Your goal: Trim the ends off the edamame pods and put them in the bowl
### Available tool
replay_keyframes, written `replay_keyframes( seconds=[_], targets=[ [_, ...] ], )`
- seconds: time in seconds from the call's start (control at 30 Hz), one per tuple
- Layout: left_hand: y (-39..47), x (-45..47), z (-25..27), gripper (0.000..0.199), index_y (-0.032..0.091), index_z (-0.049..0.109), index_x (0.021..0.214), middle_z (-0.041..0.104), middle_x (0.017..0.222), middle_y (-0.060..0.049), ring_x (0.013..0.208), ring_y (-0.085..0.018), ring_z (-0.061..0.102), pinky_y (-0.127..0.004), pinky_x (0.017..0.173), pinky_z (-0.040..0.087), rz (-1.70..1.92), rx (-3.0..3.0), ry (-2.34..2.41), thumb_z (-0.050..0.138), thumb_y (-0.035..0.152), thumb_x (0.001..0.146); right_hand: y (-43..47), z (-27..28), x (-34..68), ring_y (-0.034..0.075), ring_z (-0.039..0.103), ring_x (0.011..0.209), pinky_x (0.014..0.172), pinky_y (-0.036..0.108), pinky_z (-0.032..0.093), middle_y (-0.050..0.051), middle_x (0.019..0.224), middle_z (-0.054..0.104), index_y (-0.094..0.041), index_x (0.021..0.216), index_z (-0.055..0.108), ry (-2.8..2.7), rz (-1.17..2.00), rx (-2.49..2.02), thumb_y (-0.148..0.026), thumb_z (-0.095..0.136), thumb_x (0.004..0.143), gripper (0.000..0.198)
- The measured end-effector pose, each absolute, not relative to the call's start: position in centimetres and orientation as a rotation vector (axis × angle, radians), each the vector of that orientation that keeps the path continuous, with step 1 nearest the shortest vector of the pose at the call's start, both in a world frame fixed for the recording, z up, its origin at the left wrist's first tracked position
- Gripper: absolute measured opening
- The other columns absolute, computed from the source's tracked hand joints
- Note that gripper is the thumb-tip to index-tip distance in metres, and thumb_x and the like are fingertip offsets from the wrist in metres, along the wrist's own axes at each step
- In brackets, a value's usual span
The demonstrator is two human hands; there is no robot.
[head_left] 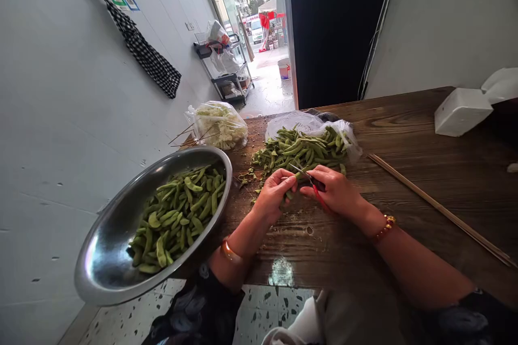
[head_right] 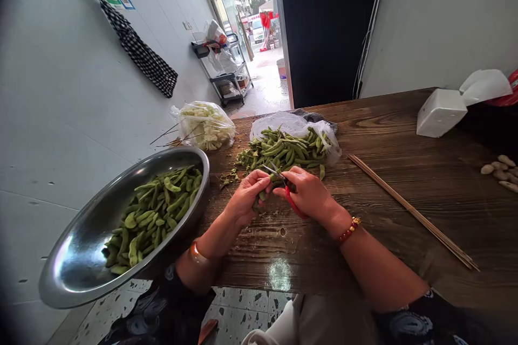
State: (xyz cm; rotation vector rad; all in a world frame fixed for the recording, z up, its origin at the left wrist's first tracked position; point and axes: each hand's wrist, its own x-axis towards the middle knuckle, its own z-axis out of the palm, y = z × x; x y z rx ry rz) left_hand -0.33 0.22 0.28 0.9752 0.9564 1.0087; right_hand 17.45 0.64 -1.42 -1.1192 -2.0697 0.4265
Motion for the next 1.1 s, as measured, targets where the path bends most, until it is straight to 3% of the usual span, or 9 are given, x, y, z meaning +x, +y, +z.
replay_keyframes(
  seconds=[0.6,0.87,1.1],
  targets=[
    [1.1,-0.6,0.0,0.032,0.016,0.058,0.076,0.049,0.060,0.005,0.047,-0.004,0.037,-0.016,0.041,0.030,1.176,1.195,1.176,0.068,0.046,0.073,0.9,-1.7,17.9,0.016,0.058,0.077,0.070,0.028,0.044,0.005,0.088,0.061,-0.019,0.092,0.065,-2.231,0.361,-1.190,-0.045,0.061,0.086,0.027],
    [1.7,-1.6,0.2,0.035,0.017,0.048,0.074,0.049,0.058,0.007,0.041,-0.003,0.037,-0.015,0.038,0.026,1.297,0.990,1.149,0.071,0.044,0.069,1.6,-1.1,19.0,0.017,0.060,0.078,0.069,0.028,0.045,0.006,0.089,0.063,-0.019,0.097,0.065,-2.097,0.341,-1.304,-0.038,0.061,0.086,0.023],
    [1.5,-1.4,0.5,0.038,0.015,0.050,0.068,0.054,0.064,0.004,0.043,-0.001,0.039,-0.013,0.037,0.028,1.157,0.947,1.079,0.076,0.042,0.064,1.5,-1.5,19.1,0.016,0.063,0.086,0.069,0.025,0.046,0.003,0.108,0.065,-0.024,0.109,0.065,-2.309,0.317,-1.274,-0.010,0.055,0.078,0.036]
  ],
)
